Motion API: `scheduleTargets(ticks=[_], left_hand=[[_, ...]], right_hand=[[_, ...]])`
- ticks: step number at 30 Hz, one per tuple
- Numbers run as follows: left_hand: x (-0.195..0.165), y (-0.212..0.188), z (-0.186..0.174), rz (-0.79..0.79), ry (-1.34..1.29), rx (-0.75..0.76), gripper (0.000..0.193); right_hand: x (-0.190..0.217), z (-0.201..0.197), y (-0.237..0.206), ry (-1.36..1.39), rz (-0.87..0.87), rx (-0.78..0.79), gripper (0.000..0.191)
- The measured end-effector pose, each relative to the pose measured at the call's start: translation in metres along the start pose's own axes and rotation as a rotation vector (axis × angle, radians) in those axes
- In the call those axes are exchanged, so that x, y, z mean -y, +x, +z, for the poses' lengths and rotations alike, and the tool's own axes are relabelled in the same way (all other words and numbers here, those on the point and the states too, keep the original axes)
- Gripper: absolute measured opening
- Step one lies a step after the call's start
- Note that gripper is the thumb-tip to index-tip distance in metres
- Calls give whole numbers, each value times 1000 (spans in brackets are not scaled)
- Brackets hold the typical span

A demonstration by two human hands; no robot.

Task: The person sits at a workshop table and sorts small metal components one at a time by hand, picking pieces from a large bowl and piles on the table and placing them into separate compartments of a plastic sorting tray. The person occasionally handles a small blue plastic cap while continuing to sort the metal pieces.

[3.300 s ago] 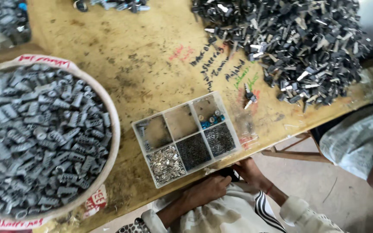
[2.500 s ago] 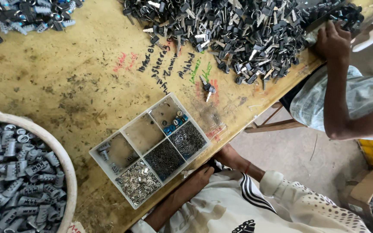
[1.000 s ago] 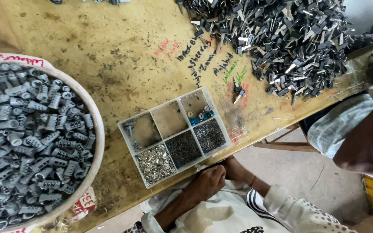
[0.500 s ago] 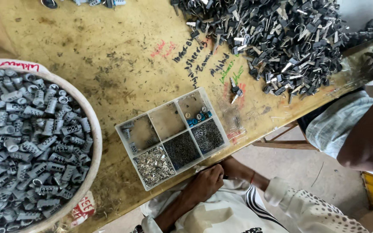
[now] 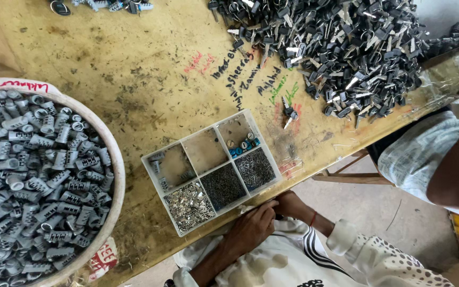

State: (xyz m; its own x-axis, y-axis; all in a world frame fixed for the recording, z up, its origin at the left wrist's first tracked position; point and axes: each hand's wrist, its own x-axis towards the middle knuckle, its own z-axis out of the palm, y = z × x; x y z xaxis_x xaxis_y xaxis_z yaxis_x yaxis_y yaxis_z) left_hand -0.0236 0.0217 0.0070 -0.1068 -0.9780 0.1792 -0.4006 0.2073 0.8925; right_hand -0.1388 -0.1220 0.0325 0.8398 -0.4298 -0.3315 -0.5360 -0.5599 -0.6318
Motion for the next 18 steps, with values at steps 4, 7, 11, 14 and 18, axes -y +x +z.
scheduleTargets(ticks=[4, 7, 11, 14, 18], left_hand=[[3, -1, 1, -90, -16, 19, 13], [2, 2, -3, -265, -14, 99, 7], [-6, 9, -14, -193, -18, 25, 7], [-9, 13, -20, -176, 9, 44, 8], [0, 19, -13, -180, 53, 152, 15]], right_hand=[[14, -4, -1, 186, 211, 14, 30], [18, -8, -5, 279, 309, -228, 33], [15, -5, -12, 274, 309, -246, 25], [7, 0, -13, 204, 297, -252, 22], [-1, 1, -13, 133, 184, -322, 25]])
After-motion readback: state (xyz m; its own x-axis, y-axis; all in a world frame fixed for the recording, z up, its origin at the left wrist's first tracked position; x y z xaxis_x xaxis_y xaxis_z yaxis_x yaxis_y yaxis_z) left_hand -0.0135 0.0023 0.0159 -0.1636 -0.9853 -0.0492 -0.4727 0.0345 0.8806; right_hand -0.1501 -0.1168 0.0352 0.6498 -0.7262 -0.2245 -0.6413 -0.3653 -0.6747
